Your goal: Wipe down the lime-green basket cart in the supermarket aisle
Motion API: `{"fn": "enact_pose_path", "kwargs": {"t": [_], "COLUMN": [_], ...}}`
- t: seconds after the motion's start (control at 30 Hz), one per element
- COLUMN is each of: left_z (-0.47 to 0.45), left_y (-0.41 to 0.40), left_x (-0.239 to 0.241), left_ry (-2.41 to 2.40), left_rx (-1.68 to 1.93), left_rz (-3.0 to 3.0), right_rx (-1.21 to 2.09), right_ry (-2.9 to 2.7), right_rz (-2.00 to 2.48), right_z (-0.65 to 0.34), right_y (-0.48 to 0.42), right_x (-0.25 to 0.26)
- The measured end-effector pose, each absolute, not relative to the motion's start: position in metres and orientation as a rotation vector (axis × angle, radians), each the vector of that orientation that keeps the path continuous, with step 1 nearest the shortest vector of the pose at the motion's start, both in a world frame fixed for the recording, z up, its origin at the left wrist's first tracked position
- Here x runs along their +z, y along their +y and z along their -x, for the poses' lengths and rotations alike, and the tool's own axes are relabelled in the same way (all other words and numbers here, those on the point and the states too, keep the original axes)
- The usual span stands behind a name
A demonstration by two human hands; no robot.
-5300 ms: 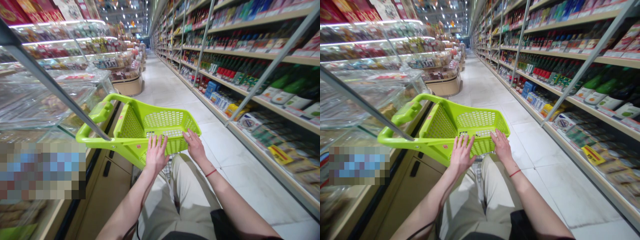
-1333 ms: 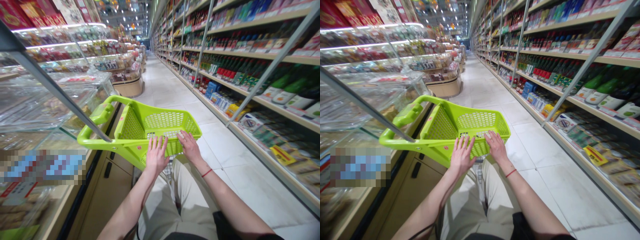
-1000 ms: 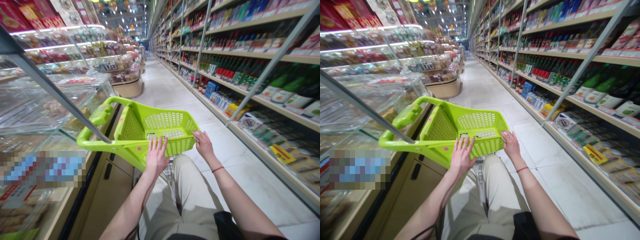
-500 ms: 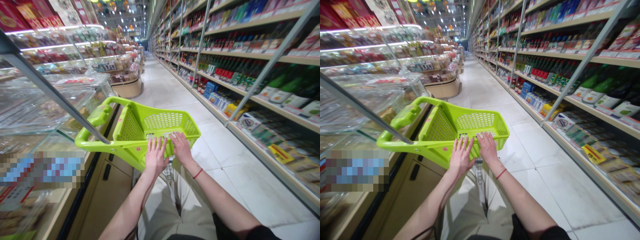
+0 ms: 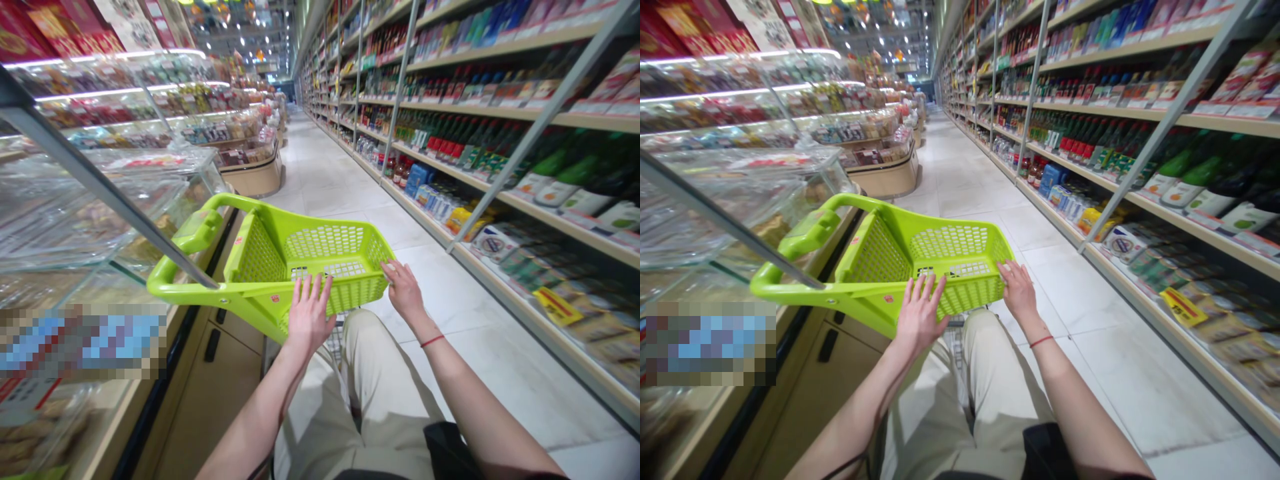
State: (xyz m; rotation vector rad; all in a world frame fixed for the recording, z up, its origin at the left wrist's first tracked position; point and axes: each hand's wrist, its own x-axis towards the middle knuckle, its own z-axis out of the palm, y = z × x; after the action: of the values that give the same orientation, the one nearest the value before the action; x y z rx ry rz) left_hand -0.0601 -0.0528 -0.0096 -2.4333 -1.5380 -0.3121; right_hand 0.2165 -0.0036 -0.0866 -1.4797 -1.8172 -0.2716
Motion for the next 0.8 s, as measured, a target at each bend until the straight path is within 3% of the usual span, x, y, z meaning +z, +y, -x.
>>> {"fn": "enact_pose_path", "kwargs": {"t": [0.37,0.8], "left_z": [0.059,0.070], "left_y": [-0.053,-0.054], "left_x": [-0.007,0.000], "left_ry": [-1.549,-1.611], "left_rx": [-0.265,-0.288], "left_rz": [2.422,2.344], "right_rx": [-0.270,-0.280], "right_ry": [-1.928,-1.808], "right_rz": [1.406,1.556], "right_z": [-0.160,-0.186], "right_y": [-0.009,-0.009], "right_x": [-0.073,-0.075]}}
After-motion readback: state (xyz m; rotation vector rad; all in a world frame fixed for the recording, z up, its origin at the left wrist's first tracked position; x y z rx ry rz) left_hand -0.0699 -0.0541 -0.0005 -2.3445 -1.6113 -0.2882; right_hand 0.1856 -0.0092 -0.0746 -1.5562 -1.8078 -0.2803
